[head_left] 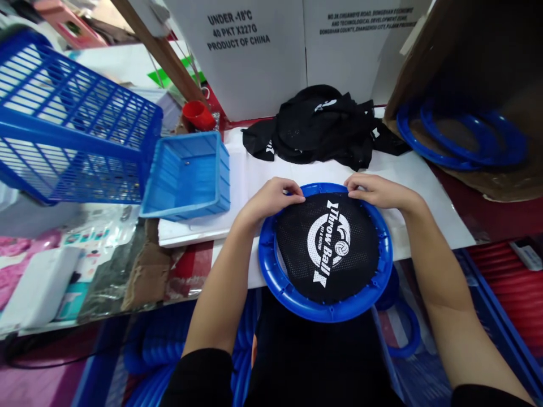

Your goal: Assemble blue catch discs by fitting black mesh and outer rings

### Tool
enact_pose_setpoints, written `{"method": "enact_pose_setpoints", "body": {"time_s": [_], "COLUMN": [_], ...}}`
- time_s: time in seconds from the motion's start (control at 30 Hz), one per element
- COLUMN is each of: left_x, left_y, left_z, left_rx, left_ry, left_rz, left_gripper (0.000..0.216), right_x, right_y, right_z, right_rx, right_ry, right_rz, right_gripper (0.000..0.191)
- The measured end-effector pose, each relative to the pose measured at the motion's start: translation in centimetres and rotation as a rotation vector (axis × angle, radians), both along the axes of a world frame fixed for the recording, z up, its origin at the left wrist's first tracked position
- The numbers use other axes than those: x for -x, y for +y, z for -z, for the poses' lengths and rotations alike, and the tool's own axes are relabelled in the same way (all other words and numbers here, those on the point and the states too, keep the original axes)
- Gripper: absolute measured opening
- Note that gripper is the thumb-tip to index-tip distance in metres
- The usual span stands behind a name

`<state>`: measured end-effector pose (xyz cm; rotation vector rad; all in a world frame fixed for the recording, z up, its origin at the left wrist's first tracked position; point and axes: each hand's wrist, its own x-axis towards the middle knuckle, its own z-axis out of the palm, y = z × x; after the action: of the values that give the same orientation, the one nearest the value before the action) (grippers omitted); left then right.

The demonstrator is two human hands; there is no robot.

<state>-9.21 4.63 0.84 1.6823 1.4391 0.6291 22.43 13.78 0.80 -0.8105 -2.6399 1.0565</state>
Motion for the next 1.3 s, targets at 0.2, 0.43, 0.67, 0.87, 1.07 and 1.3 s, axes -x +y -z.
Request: {"method": "enact_pose_setpoints", "body": {"time_s": [0.2,0.43,0.67,0.87,1.07,1.3], "left_x": [1.3,1.2,1.6,1.6,2.3,2.6], "left_y": [-0.3,-0.5,-0.8,-0.9,-0.9,-0.7], "left_z": [-0.9,-1.4,-1.9,-1.8,-2.0,-1.3], "left_rx": [0.024,-0.051,-0.007,-0.046,0.022,0.01], "left_ry": [0.072,0.213,0.18,0.186,0.155,0.142], "left_rz": [0.222,0.331,0.138,0.049,0.072,0.063], "left_gripper": [0.018,0.021,0.021,0.014,0.012,0.021], "right_x": [0.2,0.2,0.0,0.3,0.5,0.2], "right_y": [0.0,0.5,1.2,1.2,1.1,0.9], "right_z": [0.2,0.6,0.9,1.3,1.4,0.8], "right_rx": [-0.001,0.048,0.157,0.138,0.069,0.124], "right_ry": [0.013,0.044,0.08,0.088,0.08,0.041], "right_rz": [-0.003,-0.004,-0.033,-0.017,-0.031,-0.048], "right_gripper": [0.019,0.022,0.029,0.027,0.026,0.029]}}
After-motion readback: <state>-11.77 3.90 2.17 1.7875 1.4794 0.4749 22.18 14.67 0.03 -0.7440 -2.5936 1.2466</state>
